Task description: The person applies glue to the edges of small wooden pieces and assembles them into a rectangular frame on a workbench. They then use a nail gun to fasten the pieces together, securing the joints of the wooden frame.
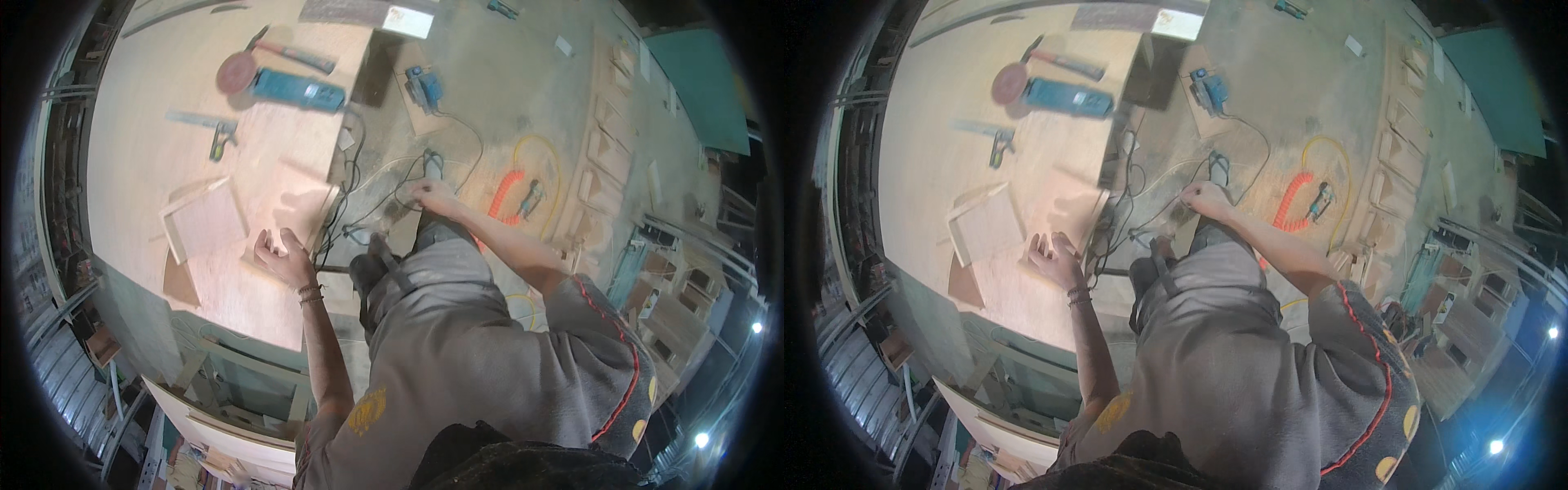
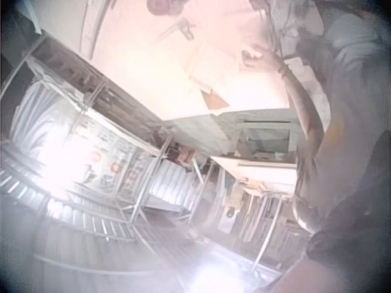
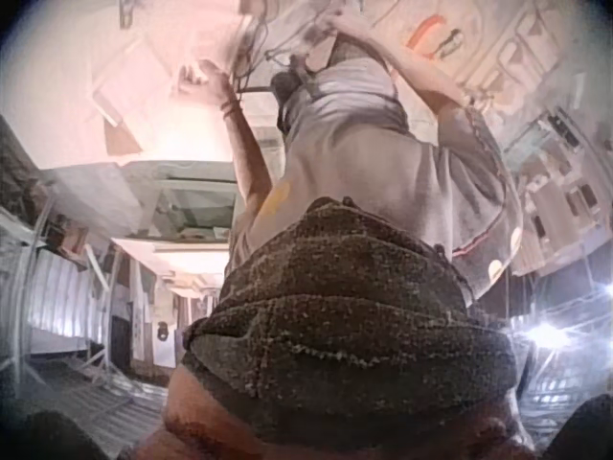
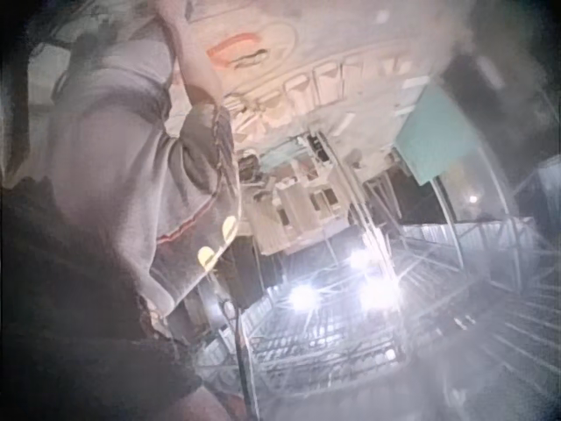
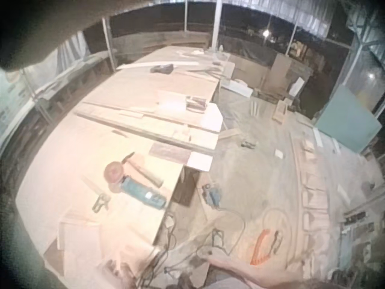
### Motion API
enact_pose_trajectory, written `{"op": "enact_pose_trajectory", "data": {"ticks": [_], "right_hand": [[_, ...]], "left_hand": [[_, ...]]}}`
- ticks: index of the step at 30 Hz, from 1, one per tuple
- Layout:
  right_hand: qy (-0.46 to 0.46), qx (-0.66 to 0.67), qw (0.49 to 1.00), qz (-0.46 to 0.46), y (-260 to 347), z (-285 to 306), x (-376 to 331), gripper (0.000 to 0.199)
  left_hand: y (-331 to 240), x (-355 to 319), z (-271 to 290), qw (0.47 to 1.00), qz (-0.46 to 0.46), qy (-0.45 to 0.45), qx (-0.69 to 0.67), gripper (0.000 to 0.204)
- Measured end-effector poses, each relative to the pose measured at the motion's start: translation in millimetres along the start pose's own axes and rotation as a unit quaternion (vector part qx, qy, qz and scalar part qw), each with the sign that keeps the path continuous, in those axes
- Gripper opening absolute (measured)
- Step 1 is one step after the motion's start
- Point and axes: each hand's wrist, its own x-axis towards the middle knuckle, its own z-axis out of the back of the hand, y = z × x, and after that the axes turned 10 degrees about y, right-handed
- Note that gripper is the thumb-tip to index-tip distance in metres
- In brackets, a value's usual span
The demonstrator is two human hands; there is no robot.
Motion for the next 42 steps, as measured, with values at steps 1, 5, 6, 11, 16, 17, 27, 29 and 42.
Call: {"op": "enact_pose_trajectory", "data": {"ticks": [1, 5, 6, 11, 16, 17, 27, 29, 42], "right_hand": [[-0.033, 0.058, 0.997, -0.049, -18.5, 21.3, 14.0, 0.045], [-0.102, 0.093, 0.982, -0.125, -165.3, 99.9, 107.1, 0.033], [-0.083, 0.045, 0.984, -0.151, -193.3, 117.7, 131.3, 0.034], [-0.065, -0.152, 0.963, -0.214, -285.1, 181.7, 227.5, 0.040], [-0.055, -0.111, 0.971, -0.203, -276.7, 236.1, 370.2, 0.043], [-0.056, -0.073, 0.980, -0.179, -250.9, 234.5, 391.8, 0.043], [-0.158, -0.036, 0.961, -0.224, -308.0, 201.9, 588.2, 0.078], [-0.152, -0.015, 0.964, -0.220, -348.7, 207.4, 614.4, 0.079], [-0.083, 0.010, 0.988, -0.130, -282.8, 219.7, 436.8, 0.058]], "left_hand": [[9.8, 3.3, -18.6, 0.999, -0.011, 0.006, 0.029, 0.051], [1.9, 6.8, -79.6, 0.930, -0.049, -0.049, 0.362, 0.054], [8.3, 8.8, -82.7, 0.899, -0.060, -0.060, 0.429, 0.055], [13.2, 11.1, -81.0, 0.891, 0.050, -0.078, 0.445, 0.054], [27.7, 18.0, -82.5, 0.889, 0.064, -0.100, 0.441, 0.055], [24.2, 12.0, -76.7, 0.880, 0.057, -0.104, 0.460, 0.057], [27.2, 20.3, -72.9, 0.880, 0.072, -0.068, 0.465, 0.067], [36.9, 27.4, -82.3, 0.901, 0.057, -0.063, 0.427, 0.066], [28.2, 18.9, -77.6, 0.870, 0.025, -0.069, 0.488, 0.063]]}}
